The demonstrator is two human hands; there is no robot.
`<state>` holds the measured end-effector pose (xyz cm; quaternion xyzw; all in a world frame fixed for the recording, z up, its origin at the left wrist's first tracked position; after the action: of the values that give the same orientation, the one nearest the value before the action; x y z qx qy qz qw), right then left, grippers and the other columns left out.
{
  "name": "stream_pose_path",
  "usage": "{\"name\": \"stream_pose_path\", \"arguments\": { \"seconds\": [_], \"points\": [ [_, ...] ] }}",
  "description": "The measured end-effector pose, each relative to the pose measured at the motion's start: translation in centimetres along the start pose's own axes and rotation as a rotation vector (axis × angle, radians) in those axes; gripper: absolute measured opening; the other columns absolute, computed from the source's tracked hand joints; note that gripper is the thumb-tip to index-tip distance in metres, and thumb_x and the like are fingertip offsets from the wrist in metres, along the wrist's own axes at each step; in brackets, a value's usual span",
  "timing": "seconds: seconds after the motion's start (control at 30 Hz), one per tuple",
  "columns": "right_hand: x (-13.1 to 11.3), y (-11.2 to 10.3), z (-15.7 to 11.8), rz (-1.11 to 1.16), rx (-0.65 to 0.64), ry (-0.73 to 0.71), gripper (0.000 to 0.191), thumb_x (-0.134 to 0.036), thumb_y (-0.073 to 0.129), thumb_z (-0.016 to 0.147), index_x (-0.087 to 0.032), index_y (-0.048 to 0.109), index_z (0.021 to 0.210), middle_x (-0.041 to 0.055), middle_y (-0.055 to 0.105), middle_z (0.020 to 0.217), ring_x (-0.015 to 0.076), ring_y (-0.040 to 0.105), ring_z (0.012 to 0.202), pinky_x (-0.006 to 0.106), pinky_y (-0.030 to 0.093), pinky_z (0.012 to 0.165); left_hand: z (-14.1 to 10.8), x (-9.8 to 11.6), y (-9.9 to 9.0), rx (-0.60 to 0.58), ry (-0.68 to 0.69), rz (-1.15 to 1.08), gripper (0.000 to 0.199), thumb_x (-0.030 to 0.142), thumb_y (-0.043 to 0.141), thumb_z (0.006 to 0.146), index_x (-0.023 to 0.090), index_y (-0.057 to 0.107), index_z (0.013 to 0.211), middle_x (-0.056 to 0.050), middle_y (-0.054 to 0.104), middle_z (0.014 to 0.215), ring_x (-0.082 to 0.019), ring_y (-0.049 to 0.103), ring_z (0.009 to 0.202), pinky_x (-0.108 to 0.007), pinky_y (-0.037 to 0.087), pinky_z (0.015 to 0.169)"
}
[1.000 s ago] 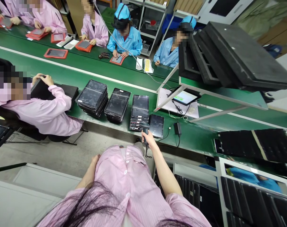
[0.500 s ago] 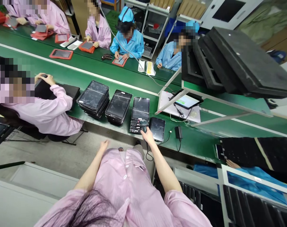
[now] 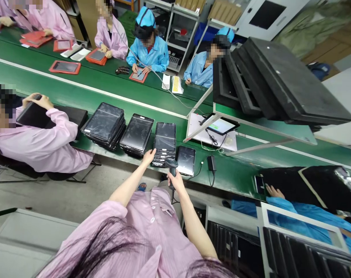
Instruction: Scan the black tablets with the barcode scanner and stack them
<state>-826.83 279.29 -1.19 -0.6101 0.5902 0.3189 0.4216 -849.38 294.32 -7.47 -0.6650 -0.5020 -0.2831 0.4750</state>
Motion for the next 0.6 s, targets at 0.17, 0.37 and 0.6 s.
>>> {"name": "stream_pose_path", "arguments": {
  "seconds": [0.17, 0.37, 0.6],
  "points": [
    [-1.1, 0.9, -0.4, -0.043, 0.027, 0.003, 0.038, -0.054, 0.074, 0.086, -0.027, 0.058, 0.107, -0.0072, 0.07, 0.072, 0.012, 0.057, 0.043, 0.025, 0.047, 0.047, 1.7, 0.8, 0.5, -0.012, -0.066, -0.15, 0.065, 0.073, 0.065, 0.103, 0.015, 0.088, 0.119, -0.021, 0.085, 0.135, -0.035, 0.077, 0.134, -0.039, 0.057, 0.114],
    [-1.8, 1.2, -0.4, -0.034, 0.009, -0.013, 0.039, -0.053, 0.074, 0.084, -0.027, 0.055, 0.105, -0.0085, 0.067, 0.067, 0.0125, 0.056, 0.041, 0.025, 0.046, 0.045, 2.2, 0.7, 0.6, -0.123, -0.127, -0.284, 0.046, 0.059, 0.077, 0.1, 0.015, 0.087, 0.107, -0.018, 0.088, 0.124, -0.03, 0.082, 0.121, -0.036, 0.063, 0.104],
    [-2.4, 1.4, -0.7, -0.052, -0.003, -0.028, 0.039, -0.054, 0.073, 0.084, -0.027, 0.055, 0.105, -0.0088, 0.067, 0.068, 0.0118, 0.056, 0.041, 0.024, 0.046, 0.046, 2.3, 0.7, 0.4, -0.113, -0.13, -0.257, 0.048, 0.062, 0.078, 0.098, 0.014, 0.086, 0.1, -0.018, 0.089, 0.116, -0.03, 0.083, 0.116, -0.035, 0.064, 0.099]
  ]
}}
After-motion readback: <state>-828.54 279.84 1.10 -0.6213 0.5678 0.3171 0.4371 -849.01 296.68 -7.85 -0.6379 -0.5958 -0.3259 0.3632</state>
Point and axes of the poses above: each hand's wrist, its own z-axis towards the middle knuckle, its own y-axis out of the palm, x = y × z, the point moved 10 cm from there along z, towards the middle knuckle
